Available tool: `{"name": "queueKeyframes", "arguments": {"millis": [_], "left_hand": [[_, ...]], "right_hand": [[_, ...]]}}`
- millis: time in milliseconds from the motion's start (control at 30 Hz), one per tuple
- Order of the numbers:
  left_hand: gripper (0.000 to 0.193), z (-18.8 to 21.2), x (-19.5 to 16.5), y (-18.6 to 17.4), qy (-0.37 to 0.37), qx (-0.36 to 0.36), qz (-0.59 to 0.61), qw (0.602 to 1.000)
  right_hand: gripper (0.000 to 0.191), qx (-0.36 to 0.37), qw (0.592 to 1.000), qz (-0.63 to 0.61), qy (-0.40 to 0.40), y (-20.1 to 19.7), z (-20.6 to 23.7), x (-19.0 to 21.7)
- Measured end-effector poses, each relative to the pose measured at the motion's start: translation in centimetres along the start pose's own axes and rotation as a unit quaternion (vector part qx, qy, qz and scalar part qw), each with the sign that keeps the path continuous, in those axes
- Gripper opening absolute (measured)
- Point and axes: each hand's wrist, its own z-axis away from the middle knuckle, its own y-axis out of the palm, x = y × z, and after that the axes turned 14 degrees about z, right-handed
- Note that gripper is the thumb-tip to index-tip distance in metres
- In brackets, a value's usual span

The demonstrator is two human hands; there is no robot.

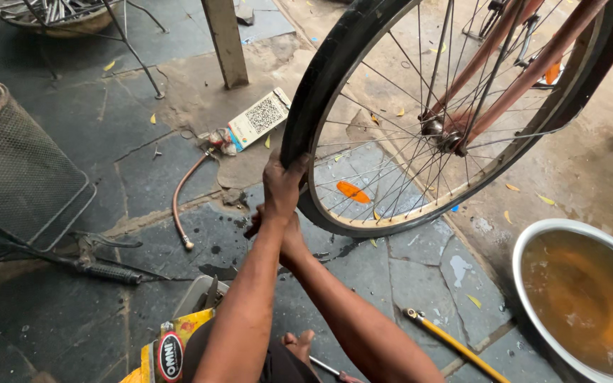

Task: The person removes the inner tube from a bicycle tire, then reinserts it and seats the tire bead onto the rim using hands and a screwdriver. The person then retrieves a valve core from a tool kit and prepares to install it into the tire valve.

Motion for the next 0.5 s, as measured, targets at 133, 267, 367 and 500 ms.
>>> {"name": "queueKeyframes", "arguments": {"millis": [133, 267, 367, 500], "left_hand": [[0.045, -0.4, 0.4, 0.8, -0.018, -0.057, -0.006, 0.998], [0.047, 0.0, 0.8, 2.0, 0.009, -0.119, -0.028, 0.993], [0.049, 0.6, 0.4, 2.3, -0.030, -0.120, -0.095, 0.988], [0.049, 0.3, -1.3, -0.5, -0.065, 0.087, 0.064, 0.992]], "right_hand": [[0.027, 0.057, 0.995, -0.079, 0.005, 0.3, 0.0, 1.8], [0.025, 0.052, 0.991, -0.117, 0.041, 0.2, 0.1, 1.5], [0.022, 0.041, 0.999, 0.022, -0.022, -0.2, 0.9, 0.0], [0.019, 0.064, 0.962, 0.264, -0.016, -2.4, 4.7, -2.6]]}}
